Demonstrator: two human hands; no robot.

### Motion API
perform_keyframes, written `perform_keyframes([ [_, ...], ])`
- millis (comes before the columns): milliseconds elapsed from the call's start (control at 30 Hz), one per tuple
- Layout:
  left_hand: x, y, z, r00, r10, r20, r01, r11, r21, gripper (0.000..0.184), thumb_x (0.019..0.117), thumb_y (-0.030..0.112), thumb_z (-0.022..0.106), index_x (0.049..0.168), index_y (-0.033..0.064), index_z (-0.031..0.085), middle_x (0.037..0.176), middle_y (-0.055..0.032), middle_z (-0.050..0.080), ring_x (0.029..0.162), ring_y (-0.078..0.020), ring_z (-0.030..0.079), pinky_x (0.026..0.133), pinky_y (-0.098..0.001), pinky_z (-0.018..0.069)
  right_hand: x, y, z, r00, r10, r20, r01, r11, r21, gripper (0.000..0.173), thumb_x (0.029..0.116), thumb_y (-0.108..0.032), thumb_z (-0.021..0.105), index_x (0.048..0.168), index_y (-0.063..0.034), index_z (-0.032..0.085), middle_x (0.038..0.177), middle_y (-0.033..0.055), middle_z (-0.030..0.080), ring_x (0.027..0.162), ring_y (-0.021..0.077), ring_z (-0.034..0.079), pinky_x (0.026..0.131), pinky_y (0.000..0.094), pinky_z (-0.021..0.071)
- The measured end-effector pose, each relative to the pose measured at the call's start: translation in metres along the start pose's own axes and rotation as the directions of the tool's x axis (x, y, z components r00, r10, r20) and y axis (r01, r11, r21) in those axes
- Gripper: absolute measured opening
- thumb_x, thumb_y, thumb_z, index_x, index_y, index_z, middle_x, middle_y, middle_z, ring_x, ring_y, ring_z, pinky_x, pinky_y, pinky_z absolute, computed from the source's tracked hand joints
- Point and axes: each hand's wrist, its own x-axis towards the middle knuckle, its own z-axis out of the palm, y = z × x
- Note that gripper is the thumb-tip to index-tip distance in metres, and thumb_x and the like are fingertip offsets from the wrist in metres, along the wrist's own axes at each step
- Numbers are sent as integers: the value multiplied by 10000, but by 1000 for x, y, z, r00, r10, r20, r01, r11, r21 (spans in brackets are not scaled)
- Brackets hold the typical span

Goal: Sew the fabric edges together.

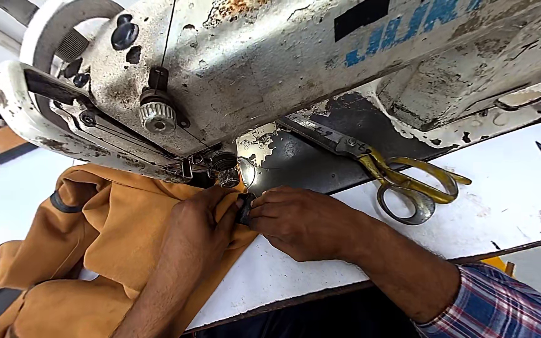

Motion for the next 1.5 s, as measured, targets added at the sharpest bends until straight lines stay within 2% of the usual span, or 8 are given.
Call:
perform_keyframes([
  [200, -14, 3, 23, 981, 150, -122, -145, 988, 52, 282, 857, 159, 686, 1115, 164, 799, 1049, -21, 729, 905, -175, 693, 758, -391, 582, 0, 1, -2, 1000, -5, -4, 5, 1000, -5, 222, 991, -149, 549, 1071, -116, 752, 1096, 13, 751, 1213, 186, 642, 1082, 334, 473],
  [367, -20, 3, 36, 967, 192, -170, -175, 979, 109, 311, 860, 93, 686, 1149, 132, 790, 1187, -78, 722, 1038, -251, 693, 860, -431, 580, 0, 2, 0, 1000, -6, -18, 6, 1000, -13, 228, 1007, -151, 525, 1040, -119, 748, 1066, 16, 752, 1193, 190, 655, 1095, 343, 474],
  [633, -20, 3, 46, 953, 205, -223, -180, 975, 128, 259, 926, 164, 641, 1140, 154, 785, 1090, -30, 743, 964, -234, 684, 817, -407, 563, -2, 4, 3, 999, 2, -45, -4, 999, -37, 257, 1052, -162, 468, 1077, -123, 721, 1096, 10, 752, 1184, 160, 663, 1083, 322, 485],
  [833, -14, -5, 45, 924, 303, -234, -280, 952, 127, 245, 929, 170, 596, 1088, 126, 777, 963, -54, 719, 866, -239, 678, 736, -386, 546, -4, 5, 4, 996, 12, -90, -14, 1000, -26, 230, 1051, -177, 495, 1104, -137, 716, 1161, 23, 749, 1220, 177, 654, 1093, 349, 489],
  [933, -9, -9, 44, 907, 352, -232, -328, 935, 134, 247, 945, 189, 562, 1082, 125, 758, 974, -54, 714, 883, -242, 675, 739, -379, 535, -5, 6, 2, 997, 10, -82, -12, 1000, -19, 221, 1049, -177, 507, 1098, -129, 717, 1170, 24, 748, 1239, 177, 639, 1113, 342, 461],
  [1167, 3, -18, 43, 882, 402, -246, -374, 915, 150, 210, 945, 152, 567, 1034, 134, 756, 946, -54, 704, 869, -243, 669, 739, -379, 527, -1, 3, -3, 996, 87, -1, -87, 996, -15, 216, 1048, -174, 535, 1137, -128, 726, 1222, 25, 737, 1282, 164, 608, 1117, 321, 433],
  [1433, 17, -32, 32, 837, 487, -251, -466, 874, 139, 173, 976, 210, 570, 897, 156, 714, 878, -51, 678, 822, -234, 661, 708, -378, 528, 1, -1, -4, 967, 207, 149, -214, 976, 31, 302, 1065, -284, 542, 1262, -128, 710, 1336, 45, 697, 1334, 188, 583, 1139, 389, 417],
  [1500, 19, -33, 25, 854, 492, -170, -483, 871, 93, 194, 1004, 216, 560, 936, 142, 726, 909, -67, 684, 846, -252, 656, 726, -393, 519, -2, 1, 0, 952, 235, 197, -251, 966, 59, 325, 1060, -285, 536, 1284, -119, 703, 1347, 66, 688, 1343, 226, 576, 1143, 428, 419],
])
